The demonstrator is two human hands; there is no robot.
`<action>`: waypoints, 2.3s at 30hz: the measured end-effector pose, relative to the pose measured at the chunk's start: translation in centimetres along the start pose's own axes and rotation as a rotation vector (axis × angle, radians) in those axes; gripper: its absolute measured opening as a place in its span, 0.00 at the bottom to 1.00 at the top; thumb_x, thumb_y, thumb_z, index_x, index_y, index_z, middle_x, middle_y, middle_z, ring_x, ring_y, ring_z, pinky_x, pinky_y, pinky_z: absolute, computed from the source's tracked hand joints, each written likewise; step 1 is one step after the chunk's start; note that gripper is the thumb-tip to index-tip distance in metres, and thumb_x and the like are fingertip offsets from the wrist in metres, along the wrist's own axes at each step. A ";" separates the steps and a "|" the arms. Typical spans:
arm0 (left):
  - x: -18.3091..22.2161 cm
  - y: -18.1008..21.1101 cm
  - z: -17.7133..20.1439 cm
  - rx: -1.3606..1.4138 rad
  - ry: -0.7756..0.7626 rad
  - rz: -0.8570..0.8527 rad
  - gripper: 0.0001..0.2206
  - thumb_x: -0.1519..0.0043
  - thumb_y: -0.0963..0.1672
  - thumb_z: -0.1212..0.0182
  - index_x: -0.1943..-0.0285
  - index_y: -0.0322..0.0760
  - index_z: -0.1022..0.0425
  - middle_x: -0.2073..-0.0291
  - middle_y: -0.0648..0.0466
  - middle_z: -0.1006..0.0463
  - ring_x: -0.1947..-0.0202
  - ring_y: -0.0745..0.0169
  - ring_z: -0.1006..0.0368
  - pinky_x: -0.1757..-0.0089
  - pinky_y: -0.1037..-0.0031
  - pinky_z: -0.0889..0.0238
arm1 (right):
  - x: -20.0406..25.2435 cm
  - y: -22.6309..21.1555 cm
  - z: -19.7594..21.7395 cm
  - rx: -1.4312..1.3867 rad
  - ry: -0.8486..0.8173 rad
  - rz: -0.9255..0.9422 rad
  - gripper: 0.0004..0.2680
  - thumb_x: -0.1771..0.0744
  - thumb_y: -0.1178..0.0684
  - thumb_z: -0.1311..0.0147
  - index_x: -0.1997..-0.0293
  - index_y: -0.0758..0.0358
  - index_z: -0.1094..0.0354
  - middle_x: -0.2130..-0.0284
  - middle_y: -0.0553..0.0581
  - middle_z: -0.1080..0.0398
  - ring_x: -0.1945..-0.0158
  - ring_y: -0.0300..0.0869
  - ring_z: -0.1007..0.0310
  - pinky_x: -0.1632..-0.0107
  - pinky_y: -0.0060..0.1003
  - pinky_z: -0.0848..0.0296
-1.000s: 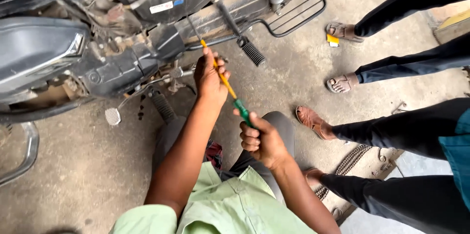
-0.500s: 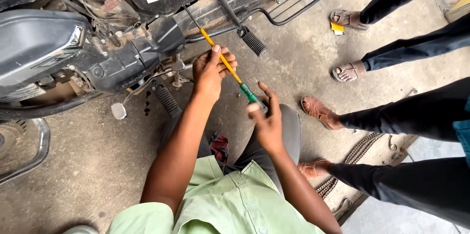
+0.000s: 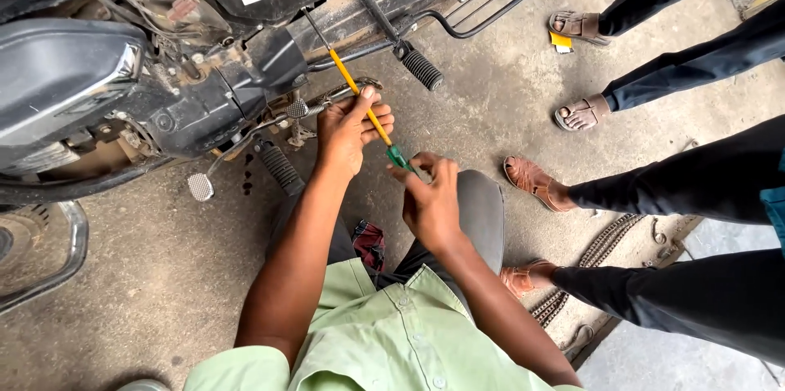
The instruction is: The recorder is using a screwdriver to remove and replace parts from a motorcycle side panel and air filter assembly.
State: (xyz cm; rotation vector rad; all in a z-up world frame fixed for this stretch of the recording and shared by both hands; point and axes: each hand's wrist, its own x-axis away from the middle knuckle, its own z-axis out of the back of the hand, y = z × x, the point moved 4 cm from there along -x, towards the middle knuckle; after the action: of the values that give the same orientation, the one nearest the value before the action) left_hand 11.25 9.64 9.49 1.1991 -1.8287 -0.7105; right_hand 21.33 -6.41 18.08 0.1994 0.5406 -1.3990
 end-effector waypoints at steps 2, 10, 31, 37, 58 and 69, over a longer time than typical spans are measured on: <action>-0.1 -0.1 0.1 0.147 -0.093 0.024 0.17 0.31 0.46 0.39 0.45 0.22 0.25 0.60 0.39 0.19 0.62 0.50 0.18 0.56 0.58 0.21 | -0.8 -0.5 1.4 -0.640 0.106 -0.139 0.16 0.34 0.56 0.39 0.41 0.62 0.36 0.50 0.62 0.35 0.47 0.51 0.36 0.47 0.43 0.32; 1.9 3.3 -2.2 0.375 -0.346 0.046 0.20 0.32 0.49 0.47 0.35 0.36 0.35 0.45 0.38 0.22 0.50 0.50 0.18 0.48 0.61 0.22 | 0.8 2.8 -1.5 -1.002 -0.109 -0.769 0.10 0.29 0.53 0.48 0.41 0.58 0.31 0.66 0.65 0.32 0.64 0.48 0.39 0.59 0.41 0.38; 1.8 2.2 -2.5 0.279 -0.336 0.084 0.15 0.31 0.47 0.52 0.44 0.32 0.26 0.60 0.45 0.18 0.59 0.53 0.19 0.54 0.64 0.24 | 0.6 2.6 -1.0 -1.189 0.011 -0.604 0.15 0.28 0.58 0.50 0.32 0.67 0.41 0.59 0.64 0.34 0.59 0.45 0.31 0.54 0.40 0.30; 0.3 1.1 -0.4 0.124 -0.050 0.036 0.14 0.33 0.48 0.38 0.53 0.29 0.25 0.67 0.45 0.19 0.69 0.54 0.20 0.66 0.66 0.24 | -0.5 0.6 0.1 -0.083 -0.047 -0.054 0.22 0.39 0.69 0.45 0.40 0.54 0.35 0.51 0.63 0.35 0.46 0.55 0.35 0.45 0.46 0.31; 0.5 0.3 0.3 0.000 -0.033 -0.024 0.17 0.32 0.46 0.34 0.50 0.21 0.26 0.59 0.38 0.20 0.65 0.54 0.20 0.61 0.64 0.23 | -0.6 1.1 0.5 -0.002 0.056 -0.043 0.15 0.36 0.62 0.40 0.43 0.55 0.28 0.57 0.58 0.31 0.54 0.51 0.35 0.55 0.43 0.31; 1.2 2.6 -1.9 0.401 -0.348 0.090 0.17 0.34 0.45 0.42 0.39 0.29 0.27 0.50 0.41 0.19 0.52 0.53 0.19 0.48 0.63 0.24 | -2.2 2.1 0.8 -0.647 -0.135 -0.548 0.14 0.33 0.52 0.41 0.43 0.66 0.33 0.68 0.61 0.34 0.67 0.44 0.37 0.64 0.41 0.35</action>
State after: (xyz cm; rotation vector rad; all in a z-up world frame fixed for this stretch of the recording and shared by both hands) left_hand 11.43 9.48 12.89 1.2923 -2.3832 -0.5389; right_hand 23.42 -4.43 19.45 -0.6009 0.9489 -1.6643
